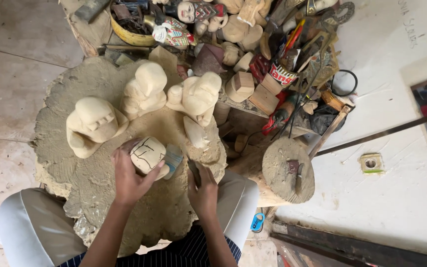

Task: Carving and sanding small wooden figurines on a tree stump workbench

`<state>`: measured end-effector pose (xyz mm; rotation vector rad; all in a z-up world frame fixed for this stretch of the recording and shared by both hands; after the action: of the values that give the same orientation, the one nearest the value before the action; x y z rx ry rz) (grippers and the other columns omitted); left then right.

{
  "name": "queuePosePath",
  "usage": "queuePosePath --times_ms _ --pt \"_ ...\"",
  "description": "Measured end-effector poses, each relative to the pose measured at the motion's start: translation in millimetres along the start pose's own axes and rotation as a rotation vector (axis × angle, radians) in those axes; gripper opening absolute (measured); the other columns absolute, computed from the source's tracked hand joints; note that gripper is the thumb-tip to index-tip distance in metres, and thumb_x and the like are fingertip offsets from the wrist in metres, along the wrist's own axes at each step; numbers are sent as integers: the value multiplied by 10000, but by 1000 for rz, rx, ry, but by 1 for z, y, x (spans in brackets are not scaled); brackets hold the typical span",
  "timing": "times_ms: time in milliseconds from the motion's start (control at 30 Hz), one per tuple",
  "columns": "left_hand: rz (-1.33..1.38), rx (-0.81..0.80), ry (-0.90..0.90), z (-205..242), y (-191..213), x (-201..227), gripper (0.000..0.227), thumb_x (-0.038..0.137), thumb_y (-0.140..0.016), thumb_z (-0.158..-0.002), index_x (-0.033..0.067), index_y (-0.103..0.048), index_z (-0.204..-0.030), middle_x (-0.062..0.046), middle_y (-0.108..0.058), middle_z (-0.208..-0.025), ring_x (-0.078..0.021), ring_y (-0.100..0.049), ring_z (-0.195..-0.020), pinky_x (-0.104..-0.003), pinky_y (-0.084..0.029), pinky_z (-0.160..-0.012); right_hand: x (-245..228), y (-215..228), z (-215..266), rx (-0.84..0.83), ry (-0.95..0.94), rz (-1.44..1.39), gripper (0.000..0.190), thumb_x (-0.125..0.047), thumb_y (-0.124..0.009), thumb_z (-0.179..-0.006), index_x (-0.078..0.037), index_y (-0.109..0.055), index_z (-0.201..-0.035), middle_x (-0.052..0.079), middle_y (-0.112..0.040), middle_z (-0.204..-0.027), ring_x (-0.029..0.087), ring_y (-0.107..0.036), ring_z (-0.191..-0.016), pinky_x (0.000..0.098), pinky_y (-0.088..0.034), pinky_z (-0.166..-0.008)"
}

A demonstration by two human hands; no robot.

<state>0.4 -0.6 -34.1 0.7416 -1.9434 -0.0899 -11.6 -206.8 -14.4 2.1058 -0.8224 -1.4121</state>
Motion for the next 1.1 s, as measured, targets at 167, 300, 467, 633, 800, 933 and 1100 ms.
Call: queuePosePath --times_ms 167,300,467,633,800,933,1100 --pt "232 31 74 11 -5 -29 730 166 -787 -816 -117 -410 -1373 -320 -590 -1278 -450 -572 -1188 -533 -386 -1027 16 -32 -26 -79 -23 221 289 -217 -627 -959 -79 -671 -1209 128 -637 -1073 312 -683 -936 435 -595 -713" --pt "466 67 331 -7 16 7 687 108 -561 -985 -82 -210 -1544 -361 -411 -1487 -503 -447 -1334 -653 -354 -1114 -4 -37 -21 -244 -122 218 385 -248 -512 -995 -146 -585 -1358 158 -534 -1321 349 -555 -1208 512 -545 -927" --pt "633 12 556 -26 23 27 681 337 -383 -1077 -77 -147 -1563 -362 -272 -1566 -510 -331 -1421 -668 -296 -1138 2 -56 4 -143 247 284 531 -265 -627 -889 -141 -579 -1402 169 -540 -1387 357 -521 -1294 533 -347 -1101" --pt "1092 80 772 -28 6 20 690 579 -391 -1010 65 -517 -1453 -143 -609 -1398 -259 -606 -1272 -485 -454 -1122 5 -58 4 -115 276 319 549 -261 -552 -897 -128 -546 -1430 118 -488 -1516 276 -434 -1427 494 -238 -1188" --pt "1184 148 981 -37 16 64 547 554 -502 -1000 94 -698 -1224 -129 -733 -1148 -286 -721 -1092 -462 -532 -1048 43 -75 3 26 350 337 281 -215 -547 -1019 -116 -674 -1250 88 -636 -1354 252 -548 -1336 448 -367 -1117" --pt "1220 182 1005 -37 23 69 621 543 -478 -993 37 -633 -1318 -184 -685 -1246 -334 -663 -1193 -526 -466 -1119 35 -67 -5 150 379 249 98 -131 -652 -951 -67 -724 -932 74 -746 -1063 239 -701 -1105 393 -505 -1022" --pt "947 -35 720 -52 34 68 808 596 -371 -981 -30 -435 -1486 -304 -491 -1474 -403 -491 -1371 -610 -329 -1168 64 -40 -12 21 -447 -444 244 -142 -495 -1041 -88 -731 -1008 117 -732 -914 157 -669 -703 292 -566 -672"
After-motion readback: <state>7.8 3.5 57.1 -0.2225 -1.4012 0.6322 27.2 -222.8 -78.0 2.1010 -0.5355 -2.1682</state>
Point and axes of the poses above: each hand's wrist, its own z-axis away from the middle knuckle, its own y-axis out of the back of the hand, x = y × z, the point moved 4 cm from there along -z, towards the middle knuckle
